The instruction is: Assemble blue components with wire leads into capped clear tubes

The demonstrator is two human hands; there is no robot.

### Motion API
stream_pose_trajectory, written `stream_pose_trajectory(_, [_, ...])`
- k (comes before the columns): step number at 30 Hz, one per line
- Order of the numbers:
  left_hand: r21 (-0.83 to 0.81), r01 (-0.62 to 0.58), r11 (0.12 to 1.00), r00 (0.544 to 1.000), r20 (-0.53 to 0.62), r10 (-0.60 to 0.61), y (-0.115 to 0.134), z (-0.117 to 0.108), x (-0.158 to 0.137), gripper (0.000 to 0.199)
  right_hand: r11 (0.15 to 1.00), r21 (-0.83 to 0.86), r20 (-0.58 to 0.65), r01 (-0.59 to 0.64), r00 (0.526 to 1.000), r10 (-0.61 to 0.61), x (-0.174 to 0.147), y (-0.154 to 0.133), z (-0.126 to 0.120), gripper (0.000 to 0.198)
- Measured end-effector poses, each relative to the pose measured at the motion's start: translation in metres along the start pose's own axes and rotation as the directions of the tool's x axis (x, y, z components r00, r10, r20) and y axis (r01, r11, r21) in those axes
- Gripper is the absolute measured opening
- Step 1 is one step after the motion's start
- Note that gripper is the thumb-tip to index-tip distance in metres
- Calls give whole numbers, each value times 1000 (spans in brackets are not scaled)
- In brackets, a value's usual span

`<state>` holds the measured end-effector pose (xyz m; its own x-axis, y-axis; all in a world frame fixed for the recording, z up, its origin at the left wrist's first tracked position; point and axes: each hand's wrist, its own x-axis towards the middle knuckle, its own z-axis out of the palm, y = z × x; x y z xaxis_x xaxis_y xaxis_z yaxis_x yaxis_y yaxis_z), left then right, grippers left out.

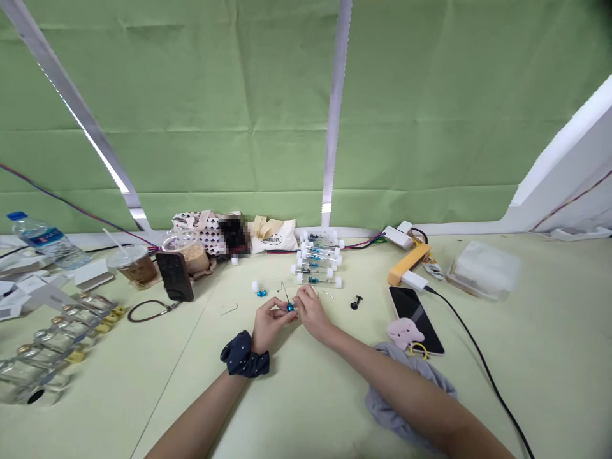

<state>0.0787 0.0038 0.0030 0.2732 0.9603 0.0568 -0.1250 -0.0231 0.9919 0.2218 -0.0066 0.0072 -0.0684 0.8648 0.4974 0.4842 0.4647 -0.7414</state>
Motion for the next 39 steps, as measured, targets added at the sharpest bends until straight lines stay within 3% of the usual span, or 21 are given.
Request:
stream_pose_trajectory(6, [-2,-9,1000,1000,-1,9,-1,-2,0,30,998,32,45,53,998,-54,1,0,-3,7])
stream_pose_trajectory(20, [-26,9,1000,1000,19,-9,2,1,-2,30,997,-74,-75,38,996,-43,0,7,3,25])
stream_pose_trajectory(27, [-17,-7,1000,1000,22,7,0,-2,-1,29,1000,-20,-17,23,1000,-23,0,5,5,25])
stream_pose_trajectory(33, [1,-3,1000,1000,-1,3,-1,-3,0,30,998,19,36,59,998,-60,0,1,-1,8])
stream_pose_trajectory(39, [-2,-6,1000,1000,-18,6,1,-3,-2,32,998,-1,39,64,997,-64,1,6,1,13])
